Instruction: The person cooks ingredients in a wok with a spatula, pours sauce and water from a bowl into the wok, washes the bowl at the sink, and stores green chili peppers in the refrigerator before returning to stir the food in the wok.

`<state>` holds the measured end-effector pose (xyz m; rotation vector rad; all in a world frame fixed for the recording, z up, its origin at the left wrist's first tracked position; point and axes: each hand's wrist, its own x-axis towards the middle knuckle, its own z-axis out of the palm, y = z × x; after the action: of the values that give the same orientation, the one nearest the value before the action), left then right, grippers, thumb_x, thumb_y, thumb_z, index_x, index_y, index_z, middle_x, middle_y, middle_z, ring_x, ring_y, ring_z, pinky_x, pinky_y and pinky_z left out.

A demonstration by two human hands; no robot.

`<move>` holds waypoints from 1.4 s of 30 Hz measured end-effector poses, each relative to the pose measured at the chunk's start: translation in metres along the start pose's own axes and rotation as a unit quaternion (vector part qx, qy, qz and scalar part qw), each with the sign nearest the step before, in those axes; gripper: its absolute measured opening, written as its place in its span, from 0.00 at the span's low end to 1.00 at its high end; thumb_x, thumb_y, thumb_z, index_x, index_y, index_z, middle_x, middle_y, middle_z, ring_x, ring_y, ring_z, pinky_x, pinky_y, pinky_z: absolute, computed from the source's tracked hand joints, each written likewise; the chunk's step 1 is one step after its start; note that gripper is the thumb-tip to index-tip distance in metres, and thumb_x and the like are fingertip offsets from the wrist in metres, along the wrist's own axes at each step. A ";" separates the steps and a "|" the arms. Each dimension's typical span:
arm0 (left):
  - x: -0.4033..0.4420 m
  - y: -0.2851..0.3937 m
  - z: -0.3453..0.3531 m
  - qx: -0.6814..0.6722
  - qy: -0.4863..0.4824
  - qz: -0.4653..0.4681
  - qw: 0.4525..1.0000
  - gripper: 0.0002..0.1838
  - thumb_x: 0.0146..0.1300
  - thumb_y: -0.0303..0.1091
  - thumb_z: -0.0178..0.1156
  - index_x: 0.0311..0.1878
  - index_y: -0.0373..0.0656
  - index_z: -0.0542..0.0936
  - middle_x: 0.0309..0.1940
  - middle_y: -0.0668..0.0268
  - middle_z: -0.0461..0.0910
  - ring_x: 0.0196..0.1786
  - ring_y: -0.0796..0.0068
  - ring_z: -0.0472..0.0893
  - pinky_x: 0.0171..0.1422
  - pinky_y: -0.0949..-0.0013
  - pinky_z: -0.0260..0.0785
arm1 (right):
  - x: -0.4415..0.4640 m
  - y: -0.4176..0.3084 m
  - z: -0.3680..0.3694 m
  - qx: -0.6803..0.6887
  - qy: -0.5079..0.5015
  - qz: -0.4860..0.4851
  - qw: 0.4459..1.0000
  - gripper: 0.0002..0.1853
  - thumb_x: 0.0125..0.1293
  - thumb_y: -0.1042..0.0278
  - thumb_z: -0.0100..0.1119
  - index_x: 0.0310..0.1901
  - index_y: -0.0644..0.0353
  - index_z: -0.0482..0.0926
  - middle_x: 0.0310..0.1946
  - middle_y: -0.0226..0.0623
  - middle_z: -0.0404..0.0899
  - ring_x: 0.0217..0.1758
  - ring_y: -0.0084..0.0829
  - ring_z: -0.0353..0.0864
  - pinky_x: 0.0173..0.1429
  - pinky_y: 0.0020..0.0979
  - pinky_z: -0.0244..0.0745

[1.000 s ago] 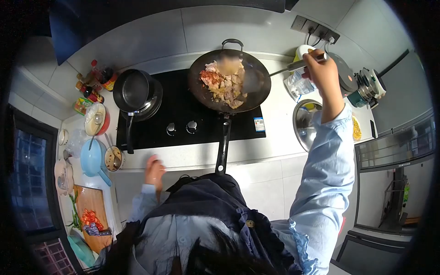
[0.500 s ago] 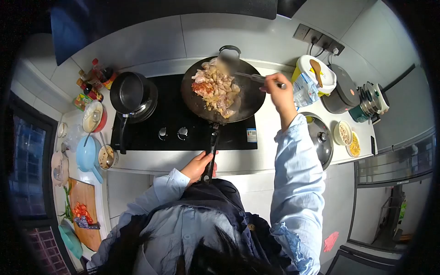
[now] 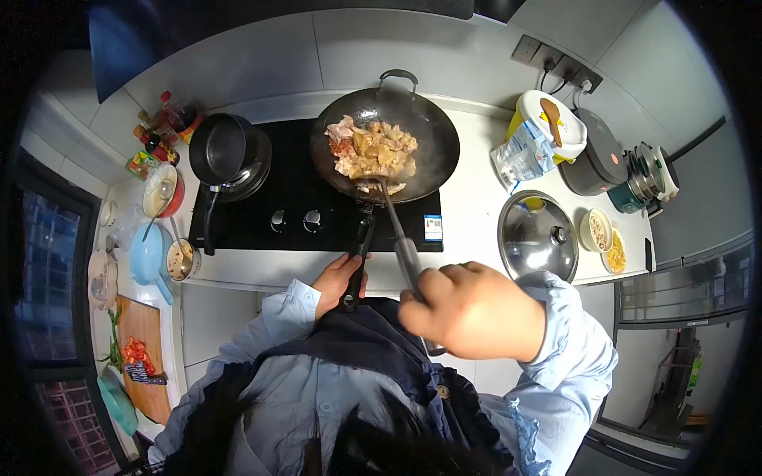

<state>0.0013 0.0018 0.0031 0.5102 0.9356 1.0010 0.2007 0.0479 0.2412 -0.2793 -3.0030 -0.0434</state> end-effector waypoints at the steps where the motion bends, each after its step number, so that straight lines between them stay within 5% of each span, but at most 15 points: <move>1: 0.000 0.000 0.000 0.001 -0.001 0.001 1.000 0.14 0.67 0.42 0.43 0.48 0.43 0.67 0.22 0.64 0.71 0.20 0.74 0.70 0.28 0.72 0.65 | 0.002 -0.002 0.001 0.014 -0.018 -0.008 1.000 0.11 0.44 0.68 0.55 0.33 0.56 0.72 0.23 0.35 0.67 0.22 0.35 0.73 0.23 0.32 0.69; 8: -0.003 0.000 0.004 0.011 0.043 -0.016 0.999 0.15 0.67 0.41 0.41 0.49 0.43 0.68 0.21 0.66 0.71 0.20 0.76 0.70 0.27 0.72 0.66 | 0.036 0.045 0.064 0.006 -0.013 0.018 1.000 0.10 0.42 0.69 0.55 0.31 0.57 0.71 0.24 0.38 0.69 0.24 0.38 0.74 0.26 0.36 0.70; 13: -0.003 0.001 0.004 0.012 0.042 -0.007 0.999 0.15 0.67 0.42 0.41 0.50 0.44 0.68 0.21 0.67 0.70 0.21 0.76 0.70 0.27 0.73 0.66 | 0.028 0.101 0.044 0.125 0.154 0.135 0.971 0.04 0.49 0.75 0.55 0.29 0.61 0.73 0.23 0.38 0.73 0.26 0.32 0.76 0.28 0.31 0.70; 14: -0.003 0.002 0.004 0.013 0.039 -0.005 0.999 0.15 0.67 0.42 0.41 0.50 0.44 0.68 0.21 0.67 0.70 0.21 0.77 0.70 0.27 0.73 0.66 | 0.025 0.110 0.032 0.158 0.199 0.169 0.952 0.03 0.53 0.75 0.55 0.29 0.62 0.73 0.23 0.36 0.74 0.26 0.28 0.76 0.27 0.27 0.69; 16: -0.004 0.001 0.004 0.018 0.033 -0.005 0.999 0.15 0.68 0.42 0.41 0.50 0.44 0.68 0.21 0.67 0.70 0.21 0.77 0.70 0.27 0.73 0.66 | 0.023 0.127 0.006 0.271 0.282 0.392 0.833 0.05 0.56 0.72 0.54 0.29 0.64 0.73 0.19 0.32 0.73 0.22 0.22 0.75 0.24 0.23 0.68; 21: -0.005 0.004 0.005 0.029 0.039 -0.011 0.999 0.16 0.68 0.42 0.41 0.50 0.43 0.68 0.21 0.67 0.70 0.21 0.76 0.69 0.27 0.73 0.65 | 0.002 0.204 0.005 0.255 0.304 0.567 0.722 0.09 0.57 0.65 0.55 0.28 0.63 0.73 0.12 0.32 0.71 0.12 0.25 0.73 0.17 0.24 0.65; 24: -0.003 0.000 0.002 0.022 0.024 -0.009 0.999 0.16 0.68 0.42 0.40 0.51 0.43 0.67 0.21 0.67 0.70 0.21 0.76 0.69 0.27 0.73 0.65 | -0.007 0.228 0.043 0.281 0.387 0.588 0.652 0.14 0.54 0.65 0.56 0.22 0.69 0.72 0.14 0.38 0.74 0.13 0.29 0.76 0.18 0.24 0.69; 28: -0.002 -0.001 0.001 0.036 0.021 -0.011 0.999 0.16 0.68 0.43 0.40 0.52 0.43 0.66 0.21 0.66 0.70 0.20 0.76 0.69 0.27 0.73 0.65 | -0.003 0.235 0.130 0.440 0.505 0.545 0.505 0.08 0.56 0.67 0.55 0.28 0.63 0.70 0.17 0.38 0.73 0.17 0.29 0.76 0.18 0.24 0.68; 30: -0.002 0.000 0.002 0.037 0.021 -0.011 0.999 0.17 0.68 0.43 0.40 0.52 0.43 0.66 0.22 0.66 0.70 0.20 0.76 0.69 0.27 0.73 0.65 | 0.012 0.215 0.153 0.514 0.506 0.483 0.497 0.06 0.56 0.70 0.54 0.31 0.63 0.69 0.20 0.38 0.73 0.17 0.30 0.76 0.20 0.25 0.70; 33: -0.002 0.001 0.002 0.035 0.023 -0.014 0.999 0.17 0.68 0.43 0.40 0.52 0.43 0.66 0.22 0.66 0.70 0.20 0.76 0.69 0.27 0.73 0.65 | 0.037 0.171 0.144 0.509 0.493 0.432 0.558 0.04 0.56 0.72 0.54 0.30 0.61 0.70 0.21 0.34 0.73 0.21 0.30 0.77 0.23 0.25 0.71; 35: 0.000 -0.001 0.000 0.029 0.019 -0.017 0.999 0.17 0.68 0.43 0.40 0.52 0.43 0.66 0.22 0.66 0.70 0.20 0.76 0.69 0.27 0.72 0.65 | 0.046 0.145 0.138 0.277 0.437 0.292 0.804 0.03 0.53 0.73 0.55 0.29 0.60 0.71 0.21 0.37 0.74 0.25 0.31 0.77 0.28 0.30 0.72; 36: 0.000 -0.002 -0.001 0.026 0.015 -0.018 0.999 0.17 0.68 0.43 0.40 0.52 0.43 0.66 0.22 0.66 0.70 0.20 0.75 0.70 0.27 0.72 0.66 | 0.050 0.127 0.127 0.278 0.436 0.296 0.803 0.03 0.53 0.73 0.55 0.29 0.60 0.71 0.21 0.37 0.74 0.25 0.31 0.77 0.28 0.30 0.72; 38: 0.002 -0.004 -0.003 0.026 0.012 -0.019 0.999 0.17 0.68 0.43 0.40 0.52 0.43 0.66 0.22 0.66 0.70 0.20 0.75 0.70 0.27 0.72 0.66 | 0.053 0.088 0.102 0.126 0.281 0.176 0.935 0.04 0.50 0.76 0.55 0.29 0.59 0.72 0.21 0.38 0.71 0.26 0.36 0.75 0.30 0.34 0.71; 42: 0.002 -0.006 -0.005 0.019 0.006 -0.015 1.000 0.16 0.67 0.43 0.41 0.51 0.43 0.66 0.21 0.66 0.70 0.20 0.75 0.70 0.26 0.72 0.65 | 0.046 0.032 0.095 0.025 0.149 0.089 0.984 0.11 0.44 0.74 0.58 0.32 0.57 0.73 0.22 0.36 0.68 0.23 0.37 0.72 0.26 0.34 0.69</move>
<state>0.0006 0.0008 -0.0051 0.5206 0.9716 0.9614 0.1502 0.0919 0.1533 -0.4891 -2.6677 0.0076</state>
